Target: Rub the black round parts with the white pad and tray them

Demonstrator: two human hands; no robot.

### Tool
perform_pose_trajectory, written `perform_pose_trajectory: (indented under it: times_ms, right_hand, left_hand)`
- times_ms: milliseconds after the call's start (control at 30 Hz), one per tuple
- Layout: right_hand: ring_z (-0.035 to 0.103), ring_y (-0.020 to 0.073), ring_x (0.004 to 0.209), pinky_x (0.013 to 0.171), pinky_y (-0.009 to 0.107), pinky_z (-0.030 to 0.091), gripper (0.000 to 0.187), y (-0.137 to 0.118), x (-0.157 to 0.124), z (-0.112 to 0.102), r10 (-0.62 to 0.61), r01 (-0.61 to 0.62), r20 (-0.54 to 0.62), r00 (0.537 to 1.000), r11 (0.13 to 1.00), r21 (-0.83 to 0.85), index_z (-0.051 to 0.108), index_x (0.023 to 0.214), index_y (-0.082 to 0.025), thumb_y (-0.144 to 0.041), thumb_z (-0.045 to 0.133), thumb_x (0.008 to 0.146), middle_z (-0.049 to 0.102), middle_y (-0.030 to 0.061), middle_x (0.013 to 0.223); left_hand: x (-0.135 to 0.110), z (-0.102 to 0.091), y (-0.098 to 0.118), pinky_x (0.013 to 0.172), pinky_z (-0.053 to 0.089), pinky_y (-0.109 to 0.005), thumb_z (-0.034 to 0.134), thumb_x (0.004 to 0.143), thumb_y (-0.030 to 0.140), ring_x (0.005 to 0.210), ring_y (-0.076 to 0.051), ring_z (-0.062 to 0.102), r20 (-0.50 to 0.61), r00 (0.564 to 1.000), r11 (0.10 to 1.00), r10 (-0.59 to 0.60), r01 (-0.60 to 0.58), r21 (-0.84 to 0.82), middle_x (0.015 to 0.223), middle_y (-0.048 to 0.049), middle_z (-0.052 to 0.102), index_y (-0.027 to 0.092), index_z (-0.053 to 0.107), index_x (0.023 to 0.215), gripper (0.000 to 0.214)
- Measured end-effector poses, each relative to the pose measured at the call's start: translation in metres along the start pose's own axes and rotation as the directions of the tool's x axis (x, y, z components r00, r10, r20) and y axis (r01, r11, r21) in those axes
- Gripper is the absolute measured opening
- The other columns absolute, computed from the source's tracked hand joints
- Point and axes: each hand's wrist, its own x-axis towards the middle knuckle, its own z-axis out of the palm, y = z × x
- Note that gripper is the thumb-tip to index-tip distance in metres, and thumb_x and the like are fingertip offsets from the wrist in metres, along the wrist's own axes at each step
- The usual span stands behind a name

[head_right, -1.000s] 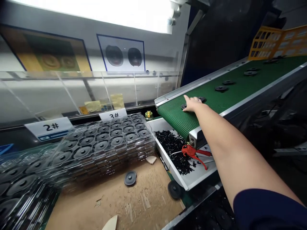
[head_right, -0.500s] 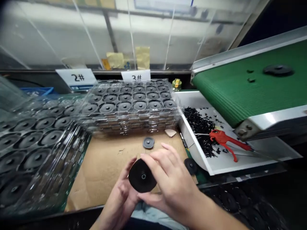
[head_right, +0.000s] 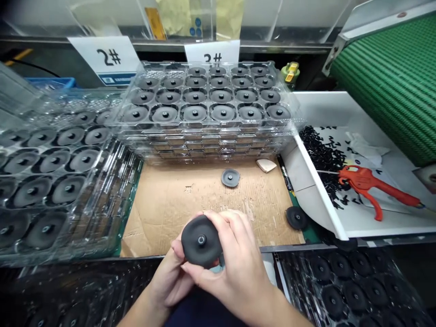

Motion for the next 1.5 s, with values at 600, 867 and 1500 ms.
perform_pose_trajectory:
  times_ms: [600, 867, 1500]
  right_hand:
    - [0.053, 0.0266, 0.096, 0.076, 0.043, 0.048, 0.055, -0.012, 0.007, 0.021, 0.072, -0.077, 0.067, 0.995, 0.993, 0.087, 0.043, 0.116, -0.026, -0.044, 0.071, 0.071, 0.057, 0.0074, 0.105]
    - [0.053, 0.0244, 0.093, 0.073, 0.04, 0.05, 0.05, -0.011, 0.005, 0.021, 0.144, -0.151, 0.065, 0.987, 0.981, 0.121, 0.048, 0.109, -0.024, -0.043, 0.072, 0.069, 0.057, 0.0067, 0.102]
    - [0.054, 0.0247, 0.091, 0.077, 0.043, 0.045, 0.046, 0.002, -0.001, 0.017, 0.216, -0.253, 0.156, 0.964, 0.925, 0.282, 0.055, 0.101, -0.021, -0.058, 0.063, 0.075, 0.059, 0.0078, 0.098]
  left_hand:
    - [-0.01, -0.021, 0.005, 0.084, 0.048, -0.031, 0.066, 0.067, 0.057, 0.099, -0.02, 0.059, -0.028, 0.998, 0.993, -0.049, 0.046, -0.109, 0.12, -0.0063, 0.06, 0.028, 0.049, 0.127, 0.069]
    - [-0.008, -0.012, 0.0, 0.09, 0.047, -0.035, 0.063, 0.069, 0.059, 0.099, -0.022, 0.061, -0.02, 1.0, 0.995, -0.017, 0.015, -0.102, 0.11, -0.0064, 0.065, 0.024, 0.056, 0.116, 0.059]
    - [-0.006, -0.009, -0.011, 0.1, 0.041, -0.046, 0.065, 0.068, 0.058, 0.112, -0.029, 0.055, -0.132, 0.991, 1.0, -0.019, 0.018, -0.007, 0.11, -0.0085, 0.064, 0.023, 0.055, 0.122, 0.065]
